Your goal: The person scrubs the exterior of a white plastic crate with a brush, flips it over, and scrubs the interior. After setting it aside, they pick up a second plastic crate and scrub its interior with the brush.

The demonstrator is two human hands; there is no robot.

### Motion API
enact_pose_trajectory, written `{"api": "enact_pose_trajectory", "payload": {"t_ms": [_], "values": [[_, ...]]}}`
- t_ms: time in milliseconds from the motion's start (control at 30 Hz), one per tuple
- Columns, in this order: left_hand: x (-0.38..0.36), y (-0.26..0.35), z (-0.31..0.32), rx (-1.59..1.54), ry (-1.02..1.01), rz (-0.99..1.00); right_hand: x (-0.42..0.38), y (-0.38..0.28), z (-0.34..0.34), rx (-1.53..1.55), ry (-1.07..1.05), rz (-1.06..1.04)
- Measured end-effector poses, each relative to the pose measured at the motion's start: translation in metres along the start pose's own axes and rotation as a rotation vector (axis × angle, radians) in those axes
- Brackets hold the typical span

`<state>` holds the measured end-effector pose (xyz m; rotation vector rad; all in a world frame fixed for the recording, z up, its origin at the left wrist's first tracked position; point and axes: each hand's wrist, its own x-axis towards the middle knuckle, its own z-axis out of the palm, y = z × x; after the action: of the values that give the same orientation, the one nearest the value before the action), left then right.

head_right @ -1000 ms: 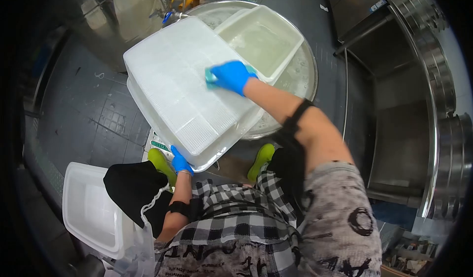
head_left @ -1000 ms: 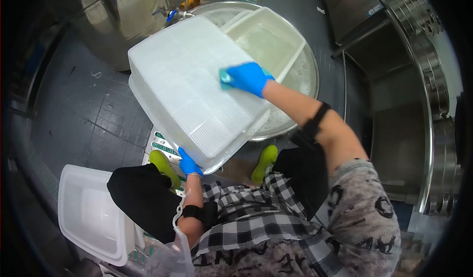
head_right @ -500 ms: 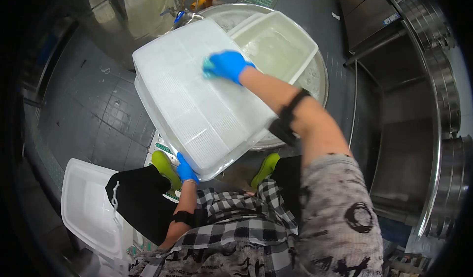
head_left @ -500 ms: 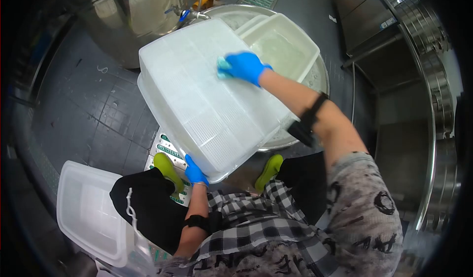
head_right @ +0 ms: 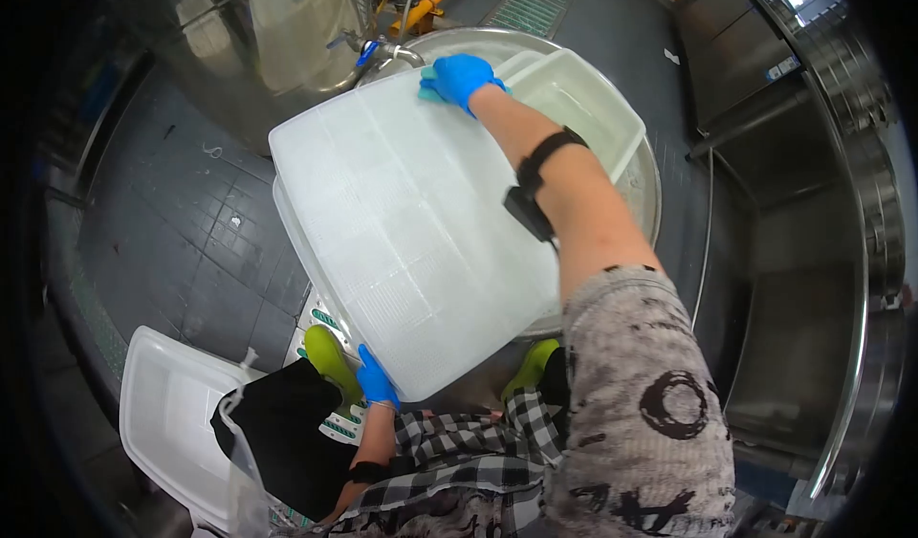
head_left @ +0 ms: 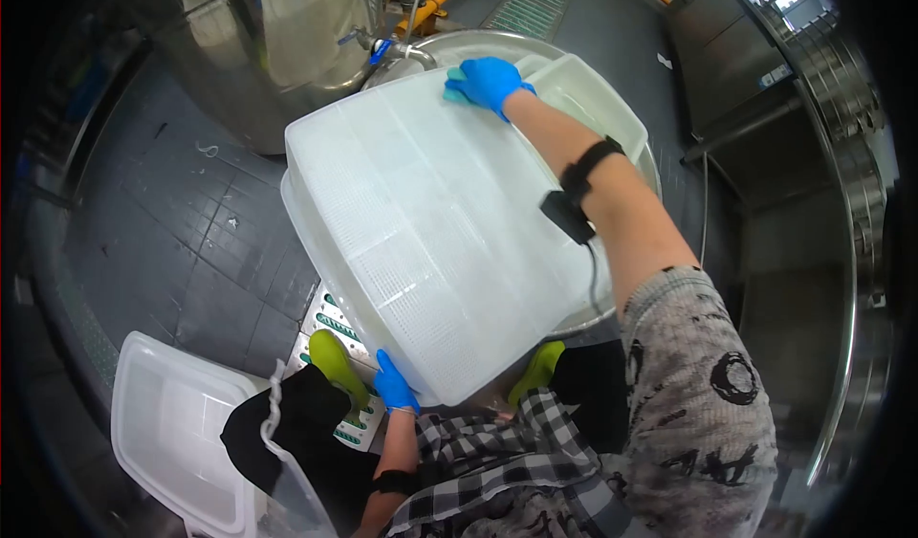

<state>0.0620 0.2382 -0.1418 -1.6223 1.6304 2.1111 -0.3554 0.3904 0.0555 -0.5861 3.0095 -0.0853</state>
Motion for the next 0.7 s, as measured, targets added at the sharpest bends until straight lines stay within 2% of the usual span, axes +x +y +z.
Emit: {"api": "enact_pose_trajectory", "payload": {"t_ms": [67, 133, 167, 233, 267, 300, 400, 467, 533, 567, 633, 667, 700], "values": [[-0.006, 0.007, 0.001, -0.015, 0.023, -0.011, 0.022, -0.003, 0.001, 0.012, 0.029, 0.020], [-0.013, 0.017, 0.003, 0.096, 0.031, -0.017, 0.027, -0.007, 0.000, 0.108, 0.026, 0.056], [-0.013, 0.017, 0.002, 0.099, 0.033, -0.020, 0.024, -0.004, -0.001, 0.153, -0.063, 0.036], [-0.013, 0.017, 0.004, 0.084, 0.062, -0.006, -0.002, 0.003, 0.013, -0.012, -0.076, -0.384], [-0.012, 0.015, 0.004, 0.079, 0.060, -0.008, -0.047, -0.024, -0.021, 0.095, -0.216, -0.275], [-0.010, 0.011, 0.004, 0.021, 0.059, -0.021, -0.066, -0.023, -0.014, 0.098, -0.268, -0.191], [-0.009, 0.007, 0.004, -0.012, 0.052, -0.028, -0.114, -0.026, -0.019, 0.095, -0.431, -0.180], [-0.010, 0.010, 0.005, 0.015, 0.061, -0.023, -0.108, -0.024, -0.024, 0.056, -0.404, -0.194], [-0.015, 0.015, 0.008, 0.011, 0.052, 0.021, -0.085, -0.035, -0.034, 0.163, -0.303, -0.067], [-0.012, 0.013, 0.008, 0.011, 0.055, 0.022, -0.070, -0.038, -0.036, 0.080, -0.178, -0.199], [-0.006, 0.005, 0.007, 0.007, 0.059, 0.040, -0.020, -0.035, -0.003, 0.125, -0.029, -0.073], [-0.006, 0.007, 0.005, 0.010, 0.066, 0.038, -0.020, -0.043, 0.003, 0.129, -0.033, -0.076], [-0.007, 0.010, 0.005, 0.022, 0.079, 0.037, -0.025, -0.050, 0.007, 0.165, -0.043, -0.222]]}}
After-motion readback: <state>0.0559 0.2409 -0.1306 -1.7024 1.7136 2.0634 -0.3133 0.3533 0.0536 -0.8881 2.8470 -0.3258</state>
